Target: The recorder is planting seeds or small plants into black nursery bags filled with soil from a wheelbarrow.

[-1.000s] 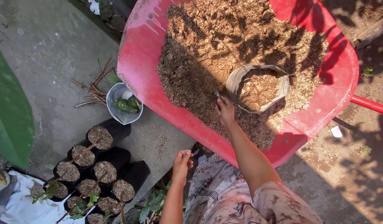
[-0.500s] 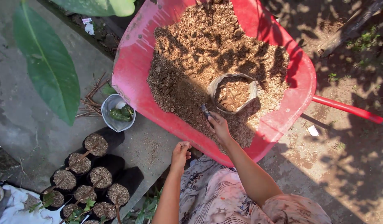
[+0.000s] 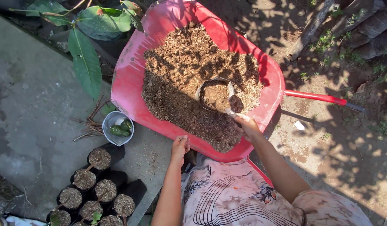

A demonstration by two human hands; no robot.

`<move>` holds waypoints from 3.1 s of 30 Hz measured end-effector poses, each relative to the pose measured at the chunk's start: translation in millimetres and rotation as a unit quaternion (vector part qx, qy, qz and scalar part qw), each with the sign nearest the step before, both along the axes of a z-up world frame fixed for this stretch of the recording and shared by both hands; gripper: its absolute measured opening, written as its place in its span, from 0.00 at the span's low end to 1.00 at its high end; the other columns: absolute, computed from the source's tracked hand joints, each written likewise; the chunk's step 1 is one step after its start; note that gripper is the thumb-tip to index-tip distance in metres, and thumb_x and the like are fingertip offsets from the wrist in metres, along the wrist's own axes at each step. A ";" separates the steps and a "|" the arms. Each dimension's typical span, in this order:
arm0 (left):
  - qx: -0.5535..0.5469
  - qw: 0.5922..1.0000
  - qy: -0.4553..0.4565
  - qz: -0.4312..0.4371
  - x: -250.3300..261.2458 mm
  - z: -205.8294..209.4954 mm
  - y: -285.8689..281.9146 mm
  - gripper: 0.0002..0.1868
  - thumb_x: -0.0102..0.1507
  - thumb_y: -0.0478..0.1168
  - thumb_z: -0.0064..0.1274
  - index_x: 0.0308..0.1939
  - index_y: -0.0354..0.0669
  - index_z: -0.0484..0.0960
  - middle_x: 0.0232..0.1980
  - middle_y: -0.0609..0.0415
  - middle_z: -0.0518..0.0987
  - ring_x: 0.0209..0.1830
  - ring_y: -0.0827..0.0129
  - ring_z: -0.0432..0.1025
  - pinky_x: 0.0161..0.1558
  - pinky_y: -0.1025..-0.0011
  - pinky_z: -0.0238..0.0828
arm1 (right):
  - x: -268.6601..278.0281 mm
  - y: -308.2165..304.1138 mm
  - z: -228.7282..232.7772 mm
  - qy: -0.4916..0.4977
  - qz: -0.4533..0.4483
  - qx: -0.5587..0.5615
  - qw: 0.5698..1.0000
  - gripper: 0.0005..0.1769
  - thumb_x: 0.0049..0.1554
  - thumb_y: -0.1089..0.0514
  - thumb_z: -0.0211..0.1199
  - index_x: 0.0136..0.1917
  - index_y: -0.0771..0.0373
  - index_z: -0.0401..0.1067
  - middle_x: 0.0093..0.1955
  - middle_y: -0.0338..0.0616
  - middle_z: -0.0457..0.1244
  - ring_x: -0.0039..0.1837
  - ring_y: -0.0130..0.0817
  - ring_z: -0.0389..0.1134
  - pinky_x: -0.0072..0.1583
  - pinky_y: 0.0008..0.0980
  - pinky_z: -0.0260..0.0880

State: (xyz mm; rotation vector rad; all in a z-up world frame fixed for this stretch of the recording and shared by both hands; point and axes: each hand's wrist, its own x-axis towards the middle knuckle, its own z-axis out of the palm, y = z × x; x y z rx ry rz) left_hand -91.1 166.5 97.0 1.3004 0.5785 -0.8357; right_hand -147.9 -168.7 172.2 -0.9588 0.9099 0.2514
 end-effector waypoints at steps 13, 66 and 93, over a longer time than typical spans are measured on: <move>-0.040 0.999 0.001 0.019 4.4 -5.0 -11.7 0.07 0.68 0.44 0.53 0.45 0.48 0.78 0.40 0.61 0.79 0.28 0.80 0.70 0.30 0.78 0.70 | 40.5 -1.6 19.7 0.016 0.268 -0.604 0.751 0.27 0.59 0.55 0.60 0.70 0.62 0.66 0.44 0.63 0.67 0.49 0.60 0.71 0.54 0.52 0.70; 0.035 0.993 0.071 0.093 -61.5 -2.4 85.0 0.10 0.69 0.45 0.51 0.49 0.45 0.80 0.43 0.60 0.80 0.32 0.81 0.70 0.36 0.77 0.71 | -9.8 138.0 -208.4 0.000 0.046 0.052 0.998 0.22 0.64 0.59 0.56 0.70 0.69 0.64 0.33 0.40 0.61 0.25 0.20 0.51 0.28 0.24 0.48; -0.030 0.999 0.010 0.038 -13.8 27.8 39.2 0.07 0.68 0.44 0.53 0.46 0.48 0.78 0.42 0.60 0.80 0.29 0.80 0.71 0.32 0.78 0.71 | 35.2 12.9 1.6 -0.002 0.156 -0.425 0.892 0.15 0.65 0.54 0.57 0.61 0.61 0.75 0.38 0.40 0.67 0.37 0.27 0.67 0.39 0.32 0.67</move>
